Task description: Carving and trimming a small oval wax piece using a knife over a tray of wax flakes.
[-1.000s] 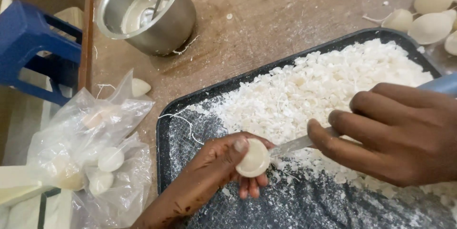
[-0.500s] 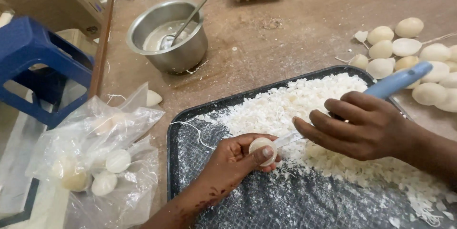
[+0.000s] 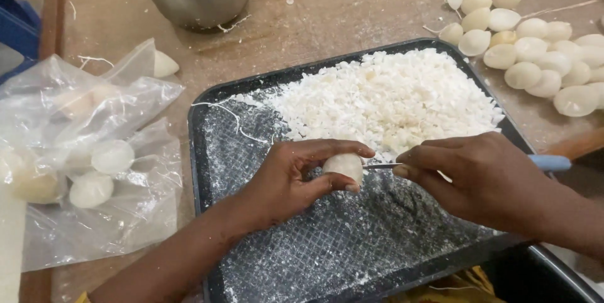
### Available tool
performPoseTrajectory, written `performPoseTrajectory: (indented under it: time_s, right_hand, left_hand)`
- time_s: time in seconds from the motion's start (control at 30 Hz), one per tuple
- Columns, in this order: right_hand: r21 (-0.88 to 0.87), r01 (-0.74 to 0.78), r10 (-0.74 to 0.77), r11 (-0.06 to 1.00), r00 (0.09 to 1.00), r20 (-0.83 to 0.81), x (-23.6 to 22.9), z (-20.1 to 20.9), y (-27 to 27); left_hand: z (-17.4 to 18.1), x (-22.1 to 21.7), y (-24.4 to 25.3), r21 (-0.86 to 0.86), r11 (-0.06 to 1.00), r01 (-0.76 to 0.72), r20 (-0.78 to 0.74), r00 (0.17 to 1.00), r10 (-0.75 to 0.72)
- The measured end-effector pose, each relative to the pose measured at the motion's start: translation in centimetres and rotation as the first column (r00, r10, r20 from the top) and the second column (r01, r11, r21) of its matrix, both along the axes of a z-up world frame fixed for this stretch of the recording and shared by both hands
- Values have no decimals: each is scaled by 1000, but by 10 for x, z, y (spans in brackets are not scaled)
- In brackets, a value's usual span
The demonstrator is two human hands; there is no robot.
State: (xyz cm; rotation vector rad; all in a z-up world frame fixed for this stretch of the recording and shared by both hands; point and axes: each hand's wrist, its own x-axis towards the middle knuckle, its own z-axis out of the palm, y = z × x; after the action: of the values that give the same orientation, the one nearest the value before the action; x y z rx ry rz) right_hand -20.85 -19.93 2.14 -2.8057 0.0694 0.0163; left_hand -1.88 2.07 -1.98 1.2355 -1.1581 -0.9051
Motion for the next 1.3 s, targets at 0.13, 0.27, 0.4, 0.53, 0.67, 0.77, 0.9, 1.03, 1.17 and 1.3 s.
performPoseTrajectory:
  time_s: [0.13, 0.27, 0.4, 0.53, 0.67, 0.77, 0.9, 1.03, 1.17, 1.3]
  right_hand:
    - [98, 396, -298, 913, 812, -503, 12, 19, 13]
    - [575, 490, -77, 655, 800, -595, 5, 2, 0]
    - [741, 524, 69, 420, 796, -602, 4, -3, -5]
    - [826, 472, 190, 309, 820, -539, 3, -7, -11]
    - [729, 389, 78, 563, 854, -515, 6, 4, 0]
    - [355, 314, -169, 880, 908, -383, 12, 32, 34]
    - [-73, 250, -261, 965, 918, -298, 20, 32, 58]
    - [-67, 150, -147, 986, 988, 38, 18, 27, 72]
    - [-153, 72, -33, 986, 969, 245, 15, 26, 76]
    - [-153, 92, -33, 984, 936, 350, 20, 27, 74]
  left_hand:
    - [7, -7, 5, 14, 1000, 14, 21, 1000, -14]
    - [1, -11, 9, -113, 993, 21, 130, 991, -6]
    - [3, -11, 11, -221, 975, -7, 205, 977, 53]
    - [6, -11, 17, -301, 953, -26, 264, 958, 109]
    - [7, -5, 17, -286, 957, -54, 359, 920, 159]
    - [22, -1, 22, -262, 965, 4, 204, 978, 51]
    - [18, 9, 23, -77, 997, 32, 33, 999, -29]
    - [35, 14, 13, 63, 998, 6, 188, 982, -18]
    - [52, 18, 0, 127, 991, -42, 421, 907, -15]
    - [59, 21, -14, 136, 988, -76, 415, 910, 12]
